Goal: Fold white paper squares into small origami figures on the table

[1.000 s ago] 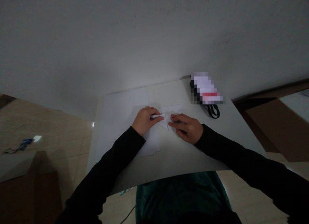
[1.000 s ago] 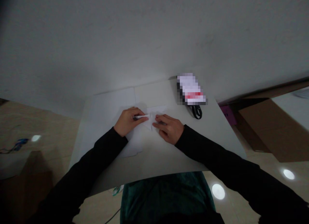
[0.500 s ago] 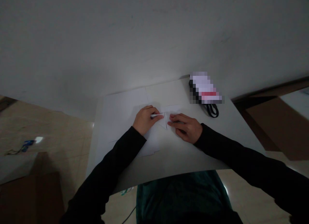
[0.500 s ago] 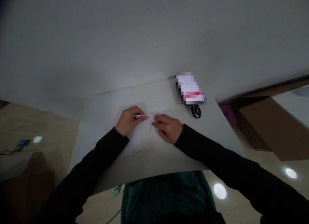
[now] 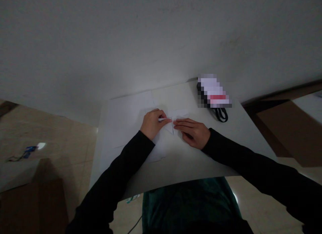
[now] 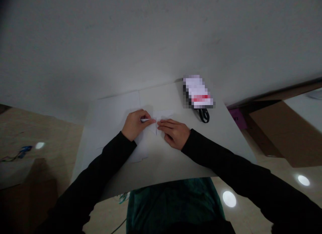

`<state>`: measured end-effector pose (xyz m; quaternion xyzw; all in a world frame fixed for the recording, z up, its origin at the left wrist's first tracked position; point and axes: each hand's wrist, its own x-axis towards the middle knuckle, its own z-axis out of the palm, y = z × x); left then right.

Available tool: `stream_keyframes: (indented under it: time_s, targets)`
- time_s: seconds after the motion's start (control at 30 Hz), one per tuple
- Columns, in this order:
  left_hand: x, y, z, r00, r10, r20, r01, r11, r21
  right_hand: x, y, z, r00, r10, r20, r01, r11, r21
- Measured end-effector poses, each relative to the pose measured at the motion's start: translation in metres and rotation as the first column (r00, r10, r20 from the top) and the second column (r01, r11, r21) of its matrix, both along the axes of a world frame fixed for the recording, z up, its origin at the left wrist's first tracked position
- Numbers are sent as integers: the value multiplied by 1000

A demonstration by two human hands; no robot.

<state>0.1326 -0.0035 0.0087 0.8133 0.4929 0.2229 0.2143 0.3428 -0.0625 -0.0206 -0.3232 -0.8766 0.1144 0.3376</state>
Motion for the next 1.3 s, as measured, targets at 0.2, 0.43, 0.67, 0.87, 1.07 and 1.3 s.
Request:
stream_keyframes:
  time_s: [0.2, 0.43, 0.67, 0.87, 1.07, 1.3]
  targets:
    - [1, -3, -4, 999, 16, 41, -17, 999, 28, 0, 0, 2, 1000, -8, 8, 8, 1000, -9]
    - [0, -3, -6, 999, -1, 45, -1, 999, 46, 0, 5, 2, 998, 35, -53, -37, 999, -34]
    - [-19, -8, 11, 937, -335, 96, 330, 942, 63, 0, 2, 4, 989, -136, -55, 130, 987, -97]
    - [-27, -28, 5, 927, -354, -123, 374, 897, 238, -2, 5, 8, 931, -363, 36, 357, 884, -301]
    - [-19, -43, 1, 929, -369, 0, 358, 900, 248, 10, 12, 7, 992, -57, -117, 25, 965, -260]
    - [-7, -67, -3, 988, -151, -41, 157, 963, 218, 24, 12, 3, 964, 140, -226, -211, 919, -334]
